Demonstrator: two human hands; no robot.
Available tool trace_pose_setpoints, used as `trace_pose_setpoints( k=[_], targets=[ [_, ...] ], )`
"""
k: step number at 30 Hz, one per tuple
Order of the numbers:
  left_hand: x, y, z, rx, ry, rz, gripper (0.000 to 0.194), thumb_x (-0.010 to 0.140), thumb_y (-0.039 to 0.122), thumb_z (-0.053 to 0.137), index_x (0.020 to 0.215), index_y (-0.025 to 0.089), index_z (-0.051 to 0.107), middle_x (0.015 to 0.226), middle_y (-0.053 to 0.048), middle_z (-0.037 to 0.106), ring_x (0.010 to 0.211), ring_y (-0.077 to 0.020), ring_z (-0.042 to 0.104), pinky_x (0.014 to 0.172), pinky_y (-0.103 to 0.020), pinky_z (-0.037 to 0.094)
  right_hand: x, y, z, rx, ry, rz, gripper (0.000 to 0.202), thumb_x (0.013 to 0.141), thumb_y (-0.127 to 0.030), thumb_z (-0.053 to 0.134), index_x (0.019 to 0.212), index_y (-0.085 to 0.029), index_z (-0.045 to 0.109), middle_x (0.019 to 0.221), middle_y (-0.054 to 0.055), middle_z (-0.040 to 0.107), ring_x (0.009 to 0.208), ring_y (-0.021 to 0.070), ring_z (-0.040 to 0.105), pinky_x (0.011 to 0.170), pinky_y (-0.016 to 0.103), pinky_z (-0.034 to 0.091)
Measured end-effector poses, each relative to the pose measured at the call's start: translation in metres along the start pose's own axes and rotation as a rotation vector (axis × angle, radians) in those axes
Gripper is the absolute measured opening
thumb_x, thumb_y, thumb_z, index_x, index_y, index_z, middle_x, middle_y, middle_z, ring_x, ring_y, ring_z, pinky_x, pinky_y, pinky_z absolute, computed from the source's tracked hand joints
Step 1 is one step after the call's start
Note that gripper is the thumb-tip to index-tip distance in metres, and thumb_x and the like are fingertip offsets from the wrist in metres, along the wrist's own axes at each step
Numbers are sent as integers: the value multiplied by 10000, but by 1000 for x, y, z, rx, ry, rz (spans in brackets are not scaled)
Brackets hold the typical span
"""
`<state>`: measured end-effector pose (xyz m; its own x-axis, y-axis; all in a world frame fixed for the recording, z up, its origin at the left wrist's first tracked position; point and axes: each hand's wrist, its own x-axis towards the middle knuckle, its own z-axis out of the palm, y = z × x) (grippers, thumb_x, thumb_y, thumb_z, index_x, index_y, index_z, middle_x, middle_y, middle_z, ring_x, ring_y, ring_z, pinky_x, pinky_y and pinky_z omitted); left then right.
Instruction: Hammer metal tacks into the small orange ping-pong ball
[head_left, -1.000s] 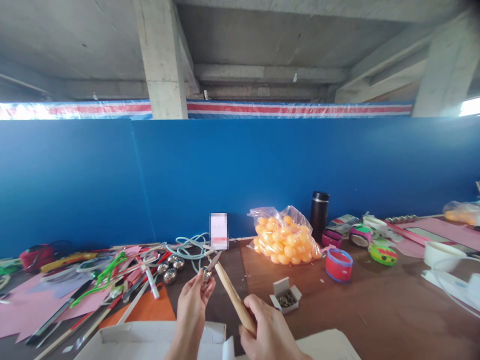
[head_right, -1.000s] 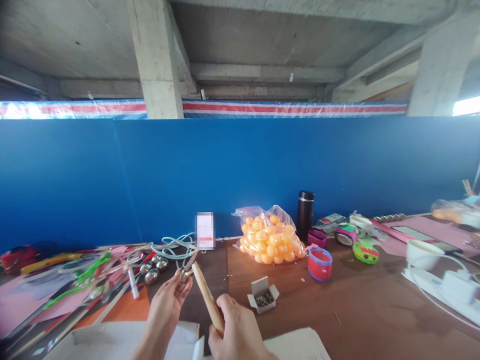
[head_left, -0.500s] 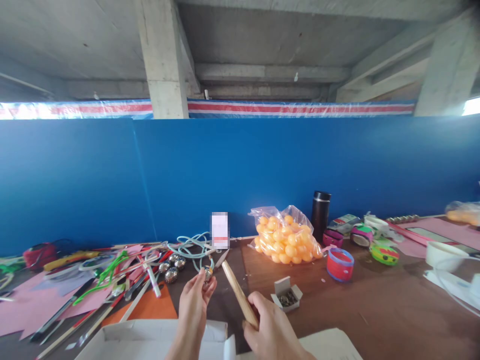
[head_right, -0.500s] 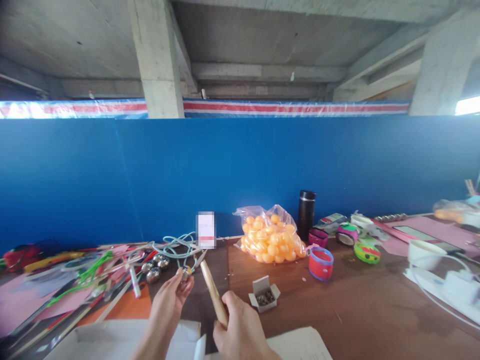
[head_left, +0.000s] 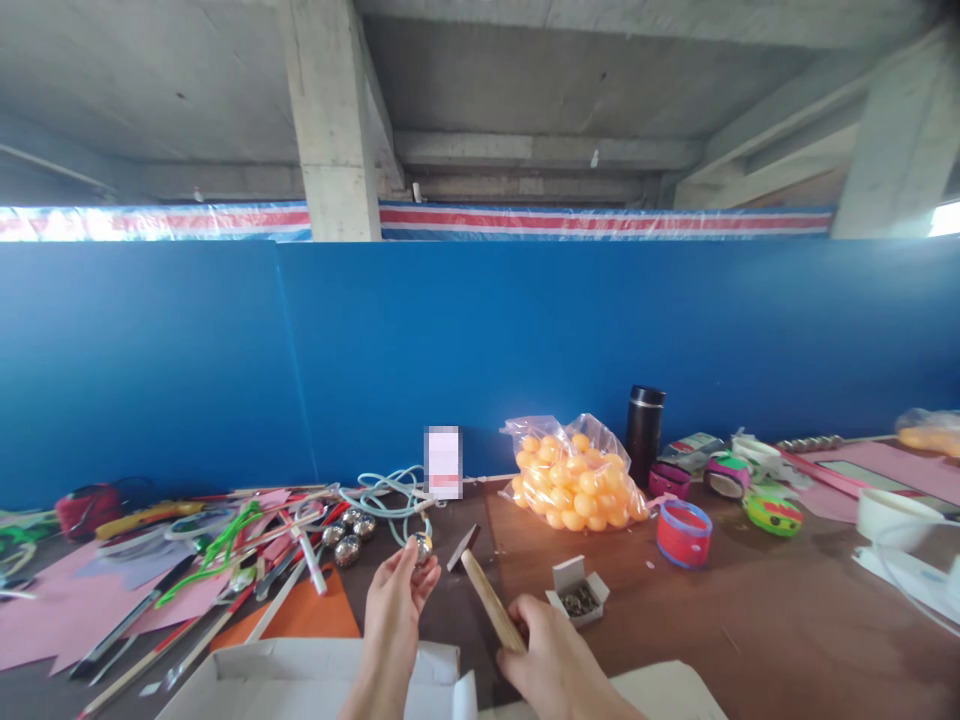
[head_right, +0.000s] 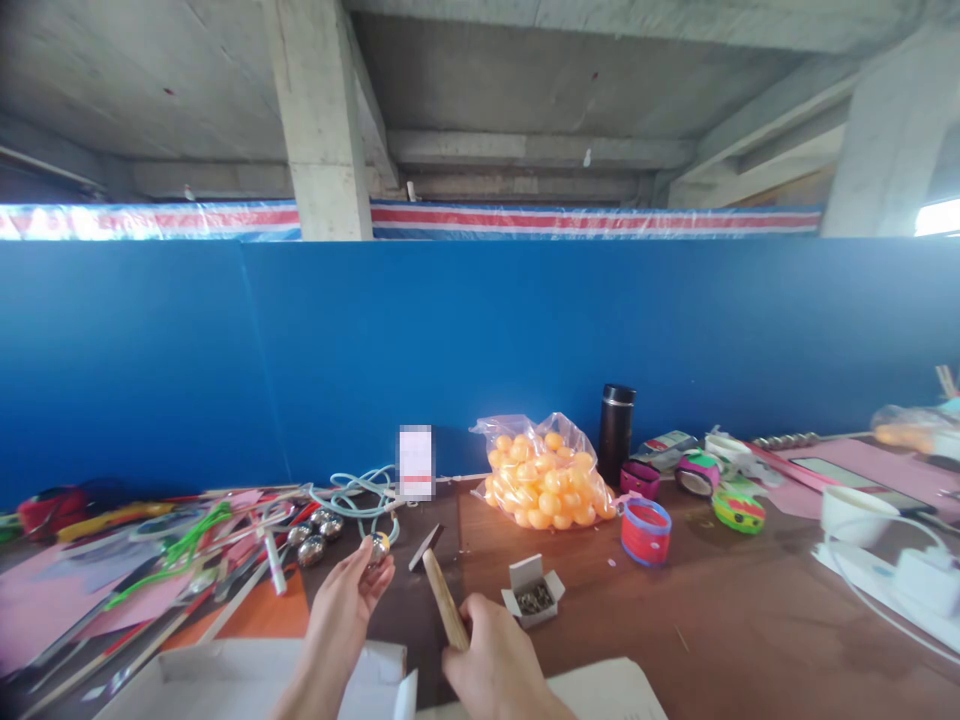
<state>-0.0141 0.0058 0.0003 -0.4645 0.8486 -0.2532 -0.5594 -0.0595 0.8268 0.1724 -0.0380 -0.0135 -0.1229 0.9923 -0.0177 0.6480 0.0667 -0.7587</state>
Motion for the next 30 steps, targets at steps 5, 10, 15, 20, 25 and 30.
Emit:
trace_pose_setpoints(
  k=[5,10,15,20,25,30],
  targets=[
    [-3,2,2,21,-2,-12,172,716,176,655,830,104,548,741,-76,621,645,-142,635,609,-251,537,-1,-5,-6,-21,-15,37,169,638,-201,517,791,-212,587,778,29,653,710,178,600,598,234,361],
    [-6,3,3,29,-7,-18,170,717,176,655,834,105,555,734,-73,618,637,-140,634,592,-244,533,-1,-4,-8,-64,-5,39,133,679,-273,552,790,-218,600,804,37,663,746,191,616,626,244,378],
    [-4,1,1,36,-25,-14,199,705,183,668,852,116,552,740,-69,622,644,-143,637,601,-251,535,0,0,-8,-119,41,-25,138,749,-331,534,792,-226,613,793,28,666,731,172,622,604,223,364],
    [-3,0,2,70,-27,-21,214,711,210,665,863,113,550,719,-72,618,634,-143,633,590,-255,532,3,0,-14,-208,140,-96,112,775,-237,496,740,-234,603,775,-9,648,685,131,602,577,209,320],
    [-6,1,3,103,-29,-21,235,709,221,669,877,114,544,735,-74,615,634,-139,629,587,-252,528,8,1,-31,-352,207,-42,160,794,-237,462,678,-227,570,722,-12,638,671,153,594,537,228,255],
    [-10,3,6,125,-28,-25,243,695,223,681,868,114,547,745,-73,615,634,-139,629,569,-240,526,14,15,-51,-418,246,52,172,788,-251,449,663,-230,565,689,9,615,630,162,572,509,238,228]
  ],
)
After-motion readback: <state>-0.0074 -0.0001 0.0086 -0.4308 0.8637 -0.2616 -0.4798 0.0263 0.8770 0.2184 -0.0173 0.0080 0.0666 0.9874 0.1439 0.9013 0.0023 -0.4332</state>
